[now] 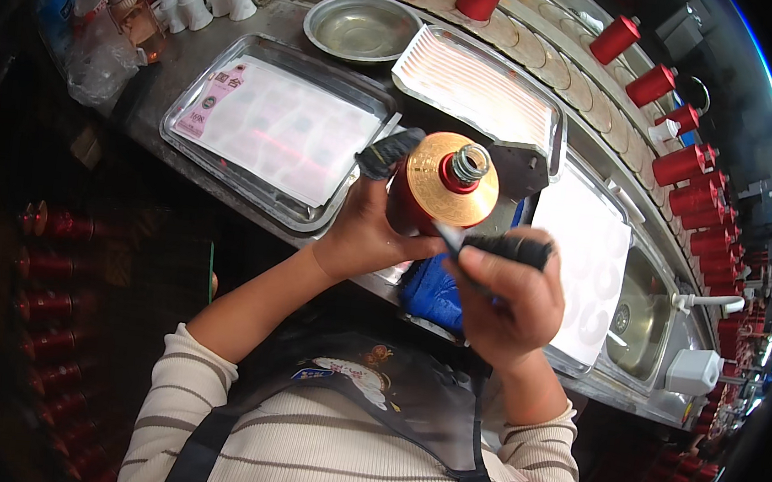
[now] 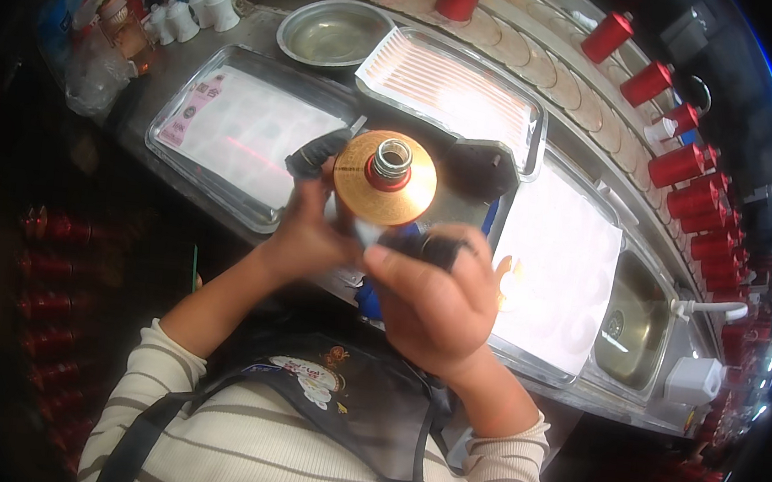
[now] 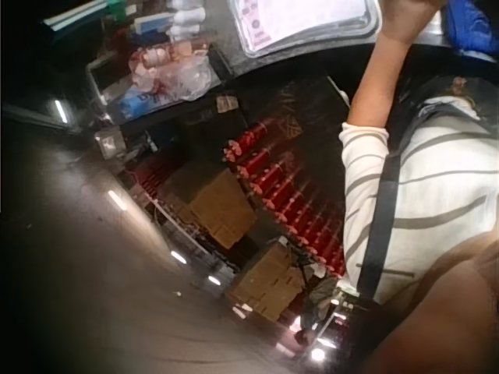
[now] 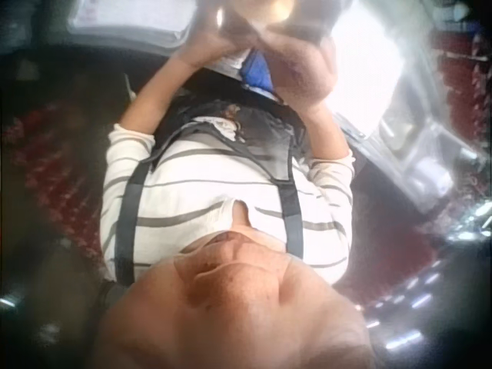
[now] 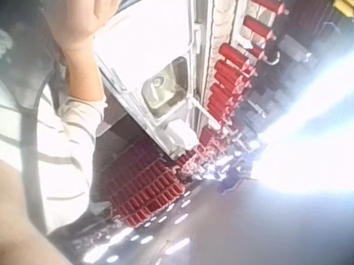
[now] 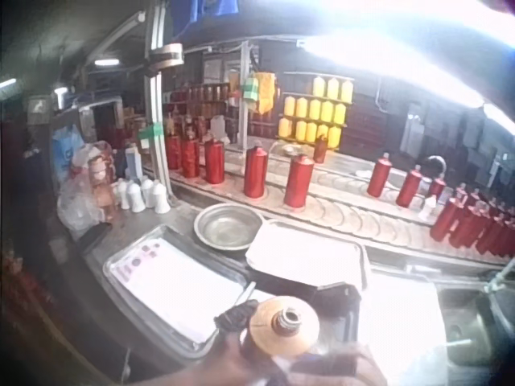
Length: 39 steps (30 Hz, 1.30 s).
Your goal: The person wipes a red beverage can with a blue cloth, rotates it to clean multiple sides, and places it on a tray. The person then handles a second red can, wipes its top and sides, and sets it down. The person repeats the wiping and placement process with additional red cans.
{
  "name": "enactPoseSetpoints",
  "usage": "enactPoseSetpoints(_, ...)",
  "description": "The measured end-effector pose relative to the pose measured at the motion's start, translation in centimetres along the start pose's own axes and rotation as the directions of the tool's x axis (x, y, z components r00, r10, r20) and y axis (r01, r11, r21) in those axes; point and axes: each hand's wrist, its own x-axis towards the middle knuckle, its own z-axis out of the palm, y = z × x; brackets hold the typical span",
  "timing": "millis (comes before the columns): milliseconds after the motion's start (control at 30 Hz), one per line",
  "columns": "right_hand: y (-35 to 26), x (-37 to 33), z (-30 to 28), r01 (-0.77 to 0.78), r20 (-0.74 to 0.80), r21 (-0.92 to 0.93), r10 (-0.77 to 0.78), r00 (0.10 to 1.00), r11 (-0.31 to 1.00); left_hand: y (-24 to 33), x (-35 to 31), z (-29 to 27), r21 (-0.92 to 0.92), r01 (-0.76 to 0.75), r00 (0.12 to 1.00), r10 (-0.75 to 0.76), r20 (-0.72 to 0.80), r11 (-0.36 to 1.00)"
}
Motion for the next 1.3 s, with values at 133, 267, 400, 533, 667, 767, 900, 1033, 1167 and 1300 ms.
enactPoseSetpoints(133,-0.6,-0.2,-0.1,0.175,0.21,-0.057,-0.16,0.965,0.983,-0.6,0.3,0.7,-0.169,0.331,0.933,-0.295,0.206,0.928)
enactPoseSetpoints(267,-1.8,-0.8,-2.3,-0.548,0.249,0.266,0.493,0.834,0.793,0.1,0.7,-0.1,0.046,0.258,0.944,-0.262,0.202,0.965)
enactPoseSetpoints(400,1.6,-4.4,-5.9,-0.749,0.17,0.514,0.807,0.566,0.417,3.6,2.7,-1.1,0.162,0.249,0.956,-0.269,0.118,0.955)
enactPoseSetpoints(533,1.2,-8.7,-7.0,-0.798,0.082,0.223,0.805,0.587,0.559,7.4,4.3,-1.4,0.039,0.227,0.956,-0.23,0.182,0.973)
enactPoseSetpoints(667,-0.6,-9.7,-7.2,-0.475,0.281,-0.217,0.52,0.806,0.853,8.4,4.1,1.5,-0.245,0.338,0.905,-0.243,0.348,0.909)
enactPoseSetpoints(767,-0.1,-12.2,-5.7,-0.376,0.249,-0.248,0.434,0.866,0.893,7.3,2.8,4.4,-0.185,0.468,0.834,-0.362,0.417,0.864)
enactPoseSetpoints(900,0.0,-13.6,-5.9,-0.51,0.299,-0.295,0.585,0.753,0.808,5.6,2.8,6.3,-0.088,0.556,0.766,-0.468,0.441,0.827)
enactPoseSetpoints(1033,0.7,-12.9,-6.0,-0.561,0.32,-0.264,0.62,0.716,0.785,5.1,3.8,6.8,-0.056,0.593,0.733,-0.509,0.451,0.804)
enactPoseSetpoints(1167,1.3,-12.5,-6.1,-0.568,0.329,-0.216,0.607,0.724,0.794,4.9,4.4,6.9,0.02,0.576,0.72,-0.52,0.46,0.817)
enactPoseSetpoints(1300,1.1,-12.6,-6.4,-0.62,0.376,-0.236,0.659,0.651,0.748,4.9,4.5,6.9,0.039,0.584,0.708,-0.531,0.465,0.811)
